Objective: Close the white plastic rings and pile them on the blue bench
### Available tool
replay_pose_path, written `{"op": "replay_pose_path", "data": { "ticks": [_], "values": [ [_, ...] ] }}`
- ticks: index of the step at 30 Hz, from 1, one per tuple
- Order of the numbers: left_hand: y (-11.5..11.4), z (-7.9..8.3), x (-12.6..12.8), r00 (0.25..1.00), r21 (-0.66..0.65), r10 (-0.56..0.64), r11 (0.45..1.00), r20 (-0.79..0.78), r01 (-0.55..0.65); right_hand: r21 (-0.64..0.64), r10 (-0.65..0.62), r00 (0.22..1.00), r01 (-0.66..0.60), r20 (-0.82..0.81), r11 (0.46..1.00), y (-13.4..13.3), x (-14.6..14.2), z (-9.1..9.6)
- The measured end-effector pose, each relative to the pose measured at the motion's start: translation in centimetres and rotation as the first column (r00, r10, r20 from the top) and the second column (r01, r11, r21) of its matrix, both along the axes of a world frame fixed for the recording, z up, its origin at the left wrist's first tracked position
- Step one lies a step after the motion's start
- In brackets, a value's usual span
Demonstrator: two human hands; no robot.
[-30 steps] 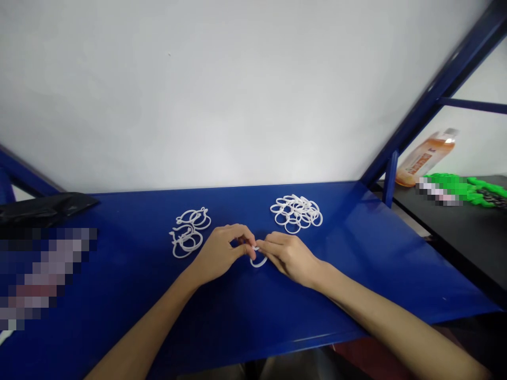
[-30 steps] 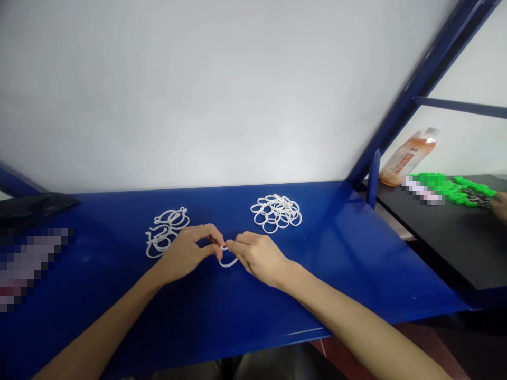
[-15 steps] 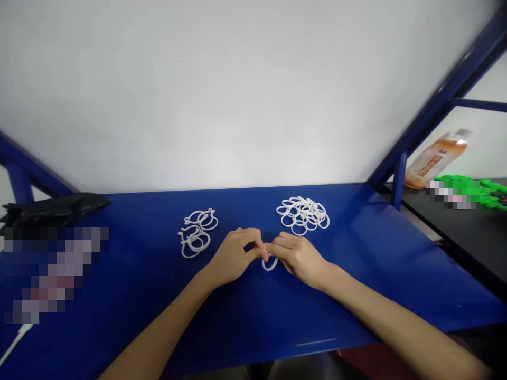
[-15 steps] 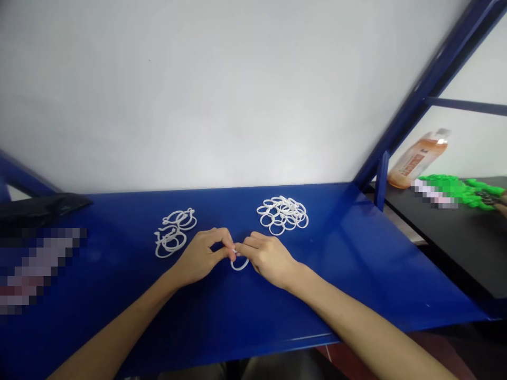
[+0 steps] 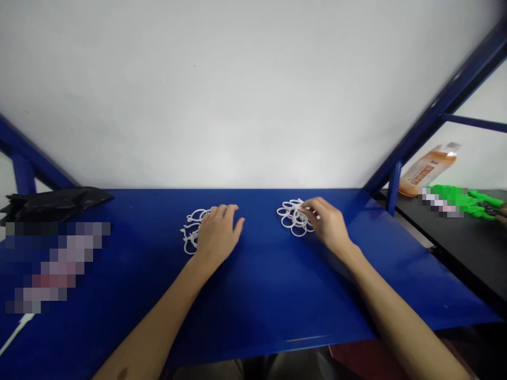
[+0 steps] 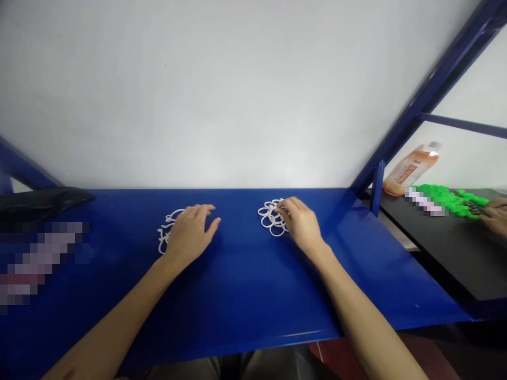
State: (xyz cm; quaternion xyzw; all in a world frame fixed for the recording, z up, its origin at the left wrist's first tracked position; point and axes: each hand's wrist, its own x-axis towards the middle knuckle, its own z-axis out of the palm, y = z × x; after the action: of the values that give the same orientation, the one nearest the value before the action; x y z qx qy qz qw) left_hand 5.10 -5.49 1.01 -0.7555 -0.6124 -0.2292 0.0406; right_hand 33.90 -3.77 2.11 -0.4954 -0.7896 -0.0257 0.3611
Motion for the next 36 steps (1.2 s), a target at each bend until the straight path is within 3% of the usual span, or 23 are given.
{"op": "replay_pose_path", "data": {
  "ticks": [2, 5, 14, 17, 21, 24, 27, 31, 36],
  "values": [
    [0.6, -0.2, -1.2, 0.968, 0.02, 0.193, 0.981, -0.162, -0.192, 0.029, -0.144, 0.988, 0.143, 0.048, 0.989, 1.1, 2.2, 0.3],
    [1.2, -0.6, -2.5, 0.914, 0.006, 0.275, 0.958, -0.298, -0.286, -0.047, -0.193, 0.975, 0.199, 0.106, 0.979, 2.1, 4.5, 0.4],
    [1.7, -1.0, -2.7, 0.923, -0.047, 0.217, 0.969, -0.317, -0.244, -0.335, -0.019, 0.982, 0.083, 0.189, 0.939, 2.0, 5.0, 0.6],
    [1.7, -1.0, -2.7, 0.935, -0.061, 0.186, 0.975, -0.302, -0.214, -0.351, -0.014, 0.984, 0.077, 0.179, 0.933, 1.9, 4.8, 0.9],
    [1.7, -0.8, -2.5, 0.944, -0.076, 0.176, 0.976, -0.28, -0.205, -0.278, -0.041, 0.987, 0.083, 0.154, 0.957, 1.6, 4.4, 1.5],
    [1.8, -0.5, -2.5, 0.965, -0.113, 0.186, 0.971, -0.185, -0.209, -0.206, -0.071, 0.989, 0.098, 0.131, 0.974, 1.4, 4.0, 1.6],
    [2.1, 0.0, -2.9, 0.978, -0.214, 0.204, 0.958, 0.033, -0.192, -0.174, -0.074, 0.992, 0.091, 0.104, 0.981, 1.2, 3.6, 1.5],
    [2.4, 0.7, -3.4, 0.921, -0.333, 0.245, 0.933, 0.304, -0.138, -0.155, -0.057, 0.993, 0.072, 0.1, 0.985, 1.0, 2.8, 1.2],
    [2.3, 1.0, -3.4, 0.866, -0.321, 0.276, 0.936, 0.416, -0.144, -0.15, 0.002, 0.994, 0.014, 0.105, 0.989, 0.4, 1.2, 0.7]
  ]
}}
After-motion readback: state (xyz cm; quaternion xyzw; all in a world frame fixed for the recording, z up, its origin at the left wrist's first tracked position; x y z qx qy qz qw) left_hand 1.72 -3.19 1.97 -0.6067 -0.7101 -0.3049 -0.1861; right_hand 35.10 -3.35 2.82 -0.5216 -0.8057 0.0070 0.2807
